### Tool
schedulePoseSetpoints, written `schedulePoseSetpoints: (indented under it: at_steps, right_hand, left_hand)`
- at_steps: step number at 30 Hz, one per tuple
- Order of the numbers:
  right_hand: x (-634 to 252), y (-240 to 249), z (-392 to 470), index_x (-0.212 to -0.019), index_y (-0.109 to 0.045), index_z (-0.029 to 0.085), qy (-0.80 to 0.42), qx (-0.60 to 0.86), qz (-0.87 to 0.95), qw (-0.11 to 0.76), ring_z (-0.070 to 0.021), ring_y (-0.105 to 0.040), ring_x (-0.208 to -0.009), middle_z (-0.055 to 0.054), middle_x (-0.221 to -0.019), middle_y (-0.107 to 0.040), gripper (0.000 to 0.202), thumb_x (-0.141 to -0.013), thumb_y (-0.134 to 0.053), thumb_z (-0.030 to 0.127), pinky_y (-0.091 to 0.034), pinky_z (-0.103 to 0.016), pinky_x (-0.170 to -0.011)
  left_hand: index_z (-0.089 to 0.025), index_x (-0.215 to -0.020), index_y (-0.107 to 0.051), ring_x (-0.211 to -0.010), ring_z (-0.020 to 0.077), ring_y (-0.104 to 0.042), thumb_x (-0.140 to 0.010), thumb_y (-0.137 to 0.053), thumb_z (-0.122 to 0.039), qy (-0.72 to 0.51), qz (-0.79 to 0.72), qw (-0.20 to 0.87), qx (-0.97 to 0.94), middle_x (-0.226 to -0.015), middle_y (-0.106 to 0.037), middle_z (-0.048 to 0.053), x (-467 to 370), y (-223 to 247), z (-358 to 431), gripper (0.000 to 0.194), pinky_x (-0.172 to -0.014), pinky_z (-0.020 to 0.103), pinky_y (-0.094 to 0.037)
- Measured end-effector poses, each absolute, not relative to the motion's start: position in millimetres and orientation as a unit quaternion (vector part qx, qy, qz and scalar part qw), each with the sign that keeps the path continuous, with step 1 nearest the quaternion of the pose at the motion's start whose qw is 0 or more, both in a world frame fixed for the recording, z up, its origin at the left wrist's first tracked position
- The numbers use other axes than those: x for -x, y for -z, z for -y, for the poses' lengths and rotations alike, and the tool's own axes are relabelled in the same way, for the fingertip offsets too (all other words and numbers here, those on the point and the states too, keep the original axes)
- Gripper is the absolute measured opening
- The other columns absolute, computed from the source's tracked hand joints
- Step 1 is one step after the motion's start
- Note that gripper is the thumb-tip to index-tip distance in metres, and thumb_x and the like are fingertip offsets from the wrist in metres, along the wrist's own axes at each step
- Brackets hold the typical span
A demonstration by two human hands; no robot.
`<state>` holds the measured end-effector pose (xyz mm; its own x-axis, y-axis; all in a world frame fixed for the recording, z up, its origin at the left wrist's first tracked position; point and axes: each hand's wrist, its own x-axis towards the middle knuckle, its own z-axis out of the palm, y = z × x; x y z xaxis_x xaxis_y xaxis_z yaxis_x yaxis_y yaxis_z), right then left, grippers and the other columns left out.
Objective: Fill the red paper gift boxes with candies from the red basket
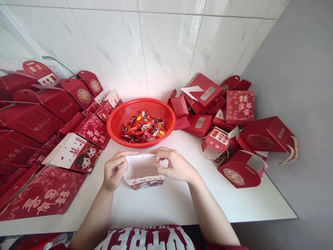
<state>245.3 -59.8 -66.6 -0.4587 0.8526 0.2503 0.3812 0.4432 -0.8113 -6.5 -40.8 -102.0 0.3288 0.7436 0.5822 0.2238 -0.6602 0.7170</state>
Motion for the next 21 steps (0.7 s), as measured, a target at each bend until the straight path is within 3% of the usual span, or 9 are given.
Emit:
schedulePoseSetpoints:
  at_steps: [7,13,15,19,21]
  right_hand:
    - [-251.3,70.1,70.2,-0.101,-0.061,0.021,-0.362,0.453,0.740,0.341,-0.0192,-0.065,-0.108,-0.008,-0.130,-0.063,0.034,-0.078,-0.045,0.001,-0.052,-0.028,-0.081]
    - [-252.3,66.1,72.8,-0.102,-0.065,0.021,-0.310,0.436,0.784,0.315,-0.0183,-0.060,-0.118,-0.005,-0.132,-0.061,0.041,-0.081,-0.038,-0.001,-0.045,-0.032,-0.098]
    - [-250.9,71.7,71.2,-0.105,-0.064,0.022,-0.311,0.428,0.785,0.322,-0.0179,-0.060,-0.116,-0.005,-0.133,-0.060,0.043,-0.081,-0.038,-0.001,-0.044,-0.032,-0.098]
    - [-245.7,89.7,69.1,-0.109,-0.064,0.022,-0.303,0.418,0.772,0.371,-0.0190,-0.061,-0.111,-0.006,-0.122,-0.065,0.037,-0.088,-0.038,0.005,-0.046,-0.033,-0.093]
    - [-242.7,95.8,69.7,-0.107,-0.064,0.022,-0.281,0.427,0.766,0.389,-0.0200,-0.063,-0.106,-0.005,-0.111,-0.068,0.028,-0.093,-0.042,0.012,-0.046,-0.033,-0.091]
  left_hand:
    - [-0.018,-0.060,-0.051,-0.099,0.0258,-0.060,-0.090,-0.045,-0.024,-0.498,-0.304,0.257,-0.770,-0.113,-0.069,0.012,7.4,109.3,39.8,0.031,-0.082,0.041,-0.049]
    - [-0.018,-0.061,-0.051,-0.105,0.0277,-0.059,-0.091,-0.043,-0.025,-0.494,-0.297,0.276,-0.769,-0.115,-0.068,0.012,8.4,111.9,41.6,0.033,-0.085,0.042,-0.048]
    - [-0.018,-0.069,-0.057,-0.107,0.0280,-0.059,-0.092,-0.043,-0.026,-0.499,-0.296,0.295,-0.759,-0.117,-0.067,0.012,8.0,115.6,43.0,0.028,-0.087,0.043,-0.047]
    - [-0.018,-0.106,-0.063,-0.108,0.0280,-0.059,-0.093,-0.041,-0.027,-0.532,-0.277,0.337,-0.725,-0.119,-0.064,0.013,5.8,122.4,46.3,0.027,-0.089,0.044,-0.048]
    - [-0.018,-0.106,-0.067,-0.109,0.0273,-0.060,-0.094,-0.040,-0.026,-0.520,-0.278,0.329,-0.738,-0.119,-0.064,0.013,5.4,119.2,48.3,0.031,-0.090,0.042,-0.047]
